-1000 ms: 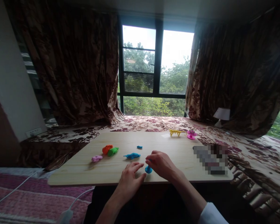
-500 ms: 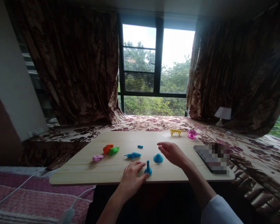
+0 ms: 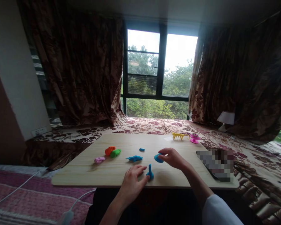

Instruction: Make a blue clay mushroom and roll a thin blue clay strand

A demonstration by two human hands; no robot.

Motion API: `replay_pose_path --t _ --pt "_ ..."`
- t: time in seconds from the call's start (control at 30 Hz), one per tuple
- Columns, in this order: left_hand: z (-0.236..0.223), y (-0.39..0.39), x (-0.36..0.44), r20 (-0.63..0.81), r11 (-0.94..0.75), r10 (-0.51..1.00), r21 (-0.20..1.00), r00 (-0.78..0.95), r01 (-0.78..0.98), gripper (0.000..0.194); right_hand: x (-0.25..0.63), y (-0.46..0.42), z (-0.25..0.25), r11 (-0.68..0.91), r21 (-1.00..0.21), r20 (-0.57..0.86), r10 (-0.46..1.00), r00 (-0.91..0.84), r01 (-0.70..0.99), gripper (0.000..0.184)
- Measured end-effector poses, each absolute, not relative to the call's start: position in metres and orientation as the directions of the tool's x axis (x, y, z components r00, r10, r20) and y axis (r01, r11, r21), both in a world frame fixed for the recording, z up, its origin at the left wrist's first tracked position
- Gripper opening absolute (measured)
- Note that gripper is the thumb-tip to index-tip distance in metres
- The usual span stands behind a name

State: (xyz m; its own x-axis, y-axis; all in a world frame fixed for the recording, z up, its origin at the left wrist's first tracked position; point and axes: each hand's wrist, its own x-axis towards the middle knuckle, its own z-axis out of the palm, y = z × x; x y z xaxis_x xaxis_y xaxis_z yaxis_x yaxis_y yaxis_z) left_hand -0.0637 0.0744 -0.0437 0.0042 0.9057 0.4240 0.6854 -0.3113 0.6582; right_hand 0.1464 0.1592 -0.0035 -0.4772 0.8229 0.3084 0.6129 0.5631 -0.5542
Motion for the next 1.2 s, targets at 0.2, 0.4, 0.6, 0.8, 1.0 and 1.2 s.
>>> replay_pose_path --t 0.2,0.4,0.6,0.8,1.0,1.2 --pt "-0.046 0.076 -0.061 0.437 -0.362 0.897 0.632 0.070 0.685 0.029 0.126 0.132 0.035 0.661 -0.576 0.364 0.734 -0.573 0.481 0.026" --pt "-0.045 0.074 -0.058 0.455 -0.371 0.887 0.604 0.078 0.706 0.025 0.110 0.122 0.037 0.711 -0.507 0.362 0.688 -0.628 0.487 0.021" --pt "-0.042 0.073 -0.057 0.451 -0.369 0.888 0.582 0.090 0.725 0.025 0.109 0.121 0.037 0.719 -0.463 0.334 0.683 -0.649 0.519 0.021" --pt "-0.041 0.072 -0.057 0.449 -0.365 0.888 0.561 0.097 0.743 0.026 0.105 0.119 0.032 0.718 -0.437 0.312 0.686 -0.657 0.541 0.022" --pt "-0.045 0.073 -0.058 0.452 -0.353 0.888 0.547 0.087 0.759 0.022 0.107 0.120 0.028 0.726 -0.416 0.322 0.680 -0.659 0.547 0.024" --pt "-0.043 0.070 -0.062 0.438 -0.349 0.894 0.548 0.094 0.760 0.018 0.107 0.120 0.029 0.726 -0.426 0.331 0.680 -0.654 0.540 0.022"
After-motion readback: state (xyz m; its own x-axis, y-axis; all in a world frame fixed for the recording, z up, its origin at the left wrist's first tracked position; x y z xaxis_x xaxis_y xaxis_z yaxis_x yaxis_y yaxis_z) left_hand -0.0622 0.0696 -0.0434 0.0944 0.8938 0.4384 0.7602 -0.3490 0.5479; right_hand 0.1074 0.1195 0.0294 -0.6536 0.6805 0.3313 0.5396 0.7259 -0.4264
